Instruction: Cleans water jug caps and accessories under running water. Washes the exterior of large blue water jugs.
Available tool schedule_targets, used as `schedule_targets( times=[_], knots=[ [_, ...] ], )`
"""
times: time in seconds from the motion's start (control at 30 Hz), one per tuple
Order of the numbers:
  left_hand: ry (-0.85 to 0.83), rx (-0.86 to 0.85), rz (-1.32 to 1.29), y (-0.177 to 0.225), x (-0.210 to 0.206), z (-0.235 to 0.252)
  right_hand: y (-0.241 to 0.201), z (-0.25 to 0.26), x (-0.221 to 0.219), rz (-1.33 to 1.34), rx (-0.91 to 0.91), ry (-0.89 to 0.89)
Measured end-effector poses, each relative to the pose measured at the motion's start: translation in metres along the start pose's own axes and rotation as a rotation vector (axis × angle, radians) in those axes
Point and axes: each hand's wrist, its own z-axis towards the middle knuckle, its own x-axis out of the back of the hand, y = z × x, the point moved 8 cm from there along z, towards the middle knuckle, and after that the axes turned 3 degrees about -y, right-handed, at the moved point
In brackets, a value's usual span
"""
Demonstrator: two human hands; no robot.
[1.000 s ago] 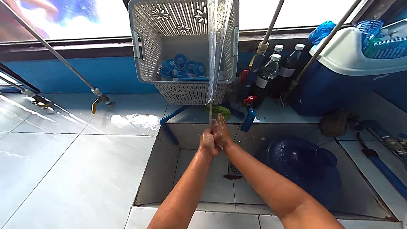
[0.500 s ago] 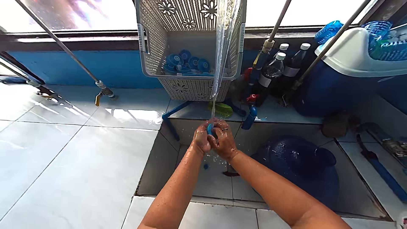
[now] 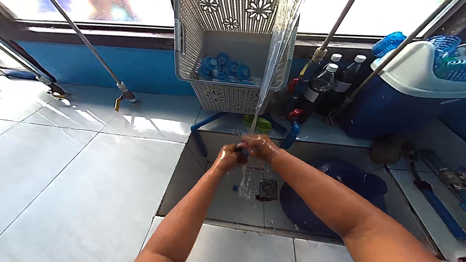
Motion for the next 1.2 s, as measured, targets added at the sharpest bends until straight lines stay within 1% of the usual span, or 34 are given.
schedule_targets(
  times=[0.03, 0.07, 0.1, 0.13, 0.17, 0.2, 0.23, 0.27, 0.3, 0.33, 0.37, 0.4, 0.43, 0.47, 0.5, 0.57, 0.6, 0.63, 0.67, 0.73, 0.77, 0.8, 0.83, 0.87, 0.9, 0.97, 1.1, 1.2],
  knots=[
    [0.125, -0.085, -0.195, 0.003, 0.005, 0.003, 0.011, 0.000, 0.001, 0.180, -0.089, 0.173],
    [0.171, -0.107, -0.299, 0.001, 0.006, 0.007, 0.020, 0.000, -0.007, 0.312, -0.220, 0.150],
    [0.132, -0.051, -0.291, -0.009, 0.005, 0.011, 0.022, -0.001, -0.017, 0.295, -0.313, -0.025],
    [0.026, 0.044, -0.180, -0.023, 0.003, 0.014, 0.023, -0.002, -0.024, 0.123, -0.302, -0.259],
    [-0.097, 0.121, -0.012, -0.034, 0.000, 0.015, 0.021, -0.004, -0.033, -0.066, -0.232, -0.442],
    [-0.171, 0.143, 0.118, -0.034, -0.002, 0.016, 0.018, -0.004, -0.036, -0.171, -0.166, -0.491],
    [-0.161, 0.111, 0.125, -0.026, -0.003, 0.016, 0.015, -0.002, -0.031, -0.139, -0.143, -0.377],
    [-0.079, 0.050, 0.007, -0.018, -0.003, 0.018, 0.016, -0.003, -0.022, 0.001, -0.186, -0.149],
    [0.016, 0.007, -0.169, -0.015, -0.004, 0.020, 0.023, -0.008, -0.018, 0.207, -0.304, 0.068],
    [0.078, 0.020, -0.327, -0.014, -0.009, 0.024, 0.033, -0.012, -0.020, 0.376, -0.463, 0.164],
    [0.074, 0.079, -0.459, -0.019, -0.018, 0.024, 0.040, -0.018, -0.024, 0.440, -0.597, 0.162],
    [0.014, 0.142, -0.595, -0.028, -0.029, 0.020, 0.046, -0.027, -0.025, 0.393, -0.682, 0.094],
    [-0.067, 0.186, -0.739, -0.034, -0.040, 0.016, 0.050, -0.036, -0.023, 0.280, -0.710, 0.017],
    [-0.101, 0.222, -0.870, -0.034, -0.050, 0.011, 0.051, -0.044, -0.018, 0.135, -0.680, -0.057],
    [-0.082, 0.267, -0.950, -0.033, -0.060, 0.009, 0.048, -0.054, -0.013, 0.018, -0.583, -0.098],
    [0.041, 0.338, -0.985, -0.033, -0.073, 0.013, 0.035, -0.076, 0.004, -0.050, -0.362, -0.119],
    [0.076, 0.334, -0.990, -0.032, -0.074, 0.019, 0.033, -0.087, 0.022, -0.076, -0.310, -0.091],
    [0.077, 0.317, -1.005, -0.028, -0.073, 0.027, 0.040, -0.101, 0.047, -0.158, -0.314, -0.013],
    [0.081, 0.311, -1.007, -0.026, -0.070, 0.033, 0.054, -0.121, 0.077, -0.237, -0.419, 0.026],
    [0.046, 0.303, -1.001, -0.023, -0.065, 0.039, 0.089, -0.180, 0.126, -0.351, -0.791, 0.004],
    [-0.003, 0.289, -1.015, -0.020, -0.064, 0.038, 0.103, -0.213, 0.138, -0.354, -0.977, -0.014],
    [-0.052, 0.272, -1.033, -0.017, -0.063, 0.036, 0.114, -0.242, 0.139, -0.336, -1.117, -0.025],
    [-0.094, 0.250, -1.045, -0.014, -0.061, 0.032, 0.122, -0.263, 0.132, -0.327, -1.212, -0.030],
    [-0.138, 0.229, -1.052, -0.013, -0.060, 0.028, 0.124, -0.273, 0.124, -0.315, -1.268, -0.022],
    [-0.173, 0.218, -1.046, -0.012, -0.058, 0.024, 0.120, -0.275, 0.118, -0.288, -1.280, 0.011],
    [-0.200, 0.226, -1.037, -0.015, -0.053, 0.017, 0.101, -0.261, 0.112, -0.236, -1.227, 0.049],
    [-0.270, 0.203, -1.031, -0.023, -0.032, -0.001, 0.051, -0.210, 0.092, -0.266, -1.025, 0.044],
    [-0.290, 0.188, -0.957, -0.027, -0.007, -0.023, 0.020, -0.177, 0.081, -0.291, -0.849, 0.071]
  ],
)
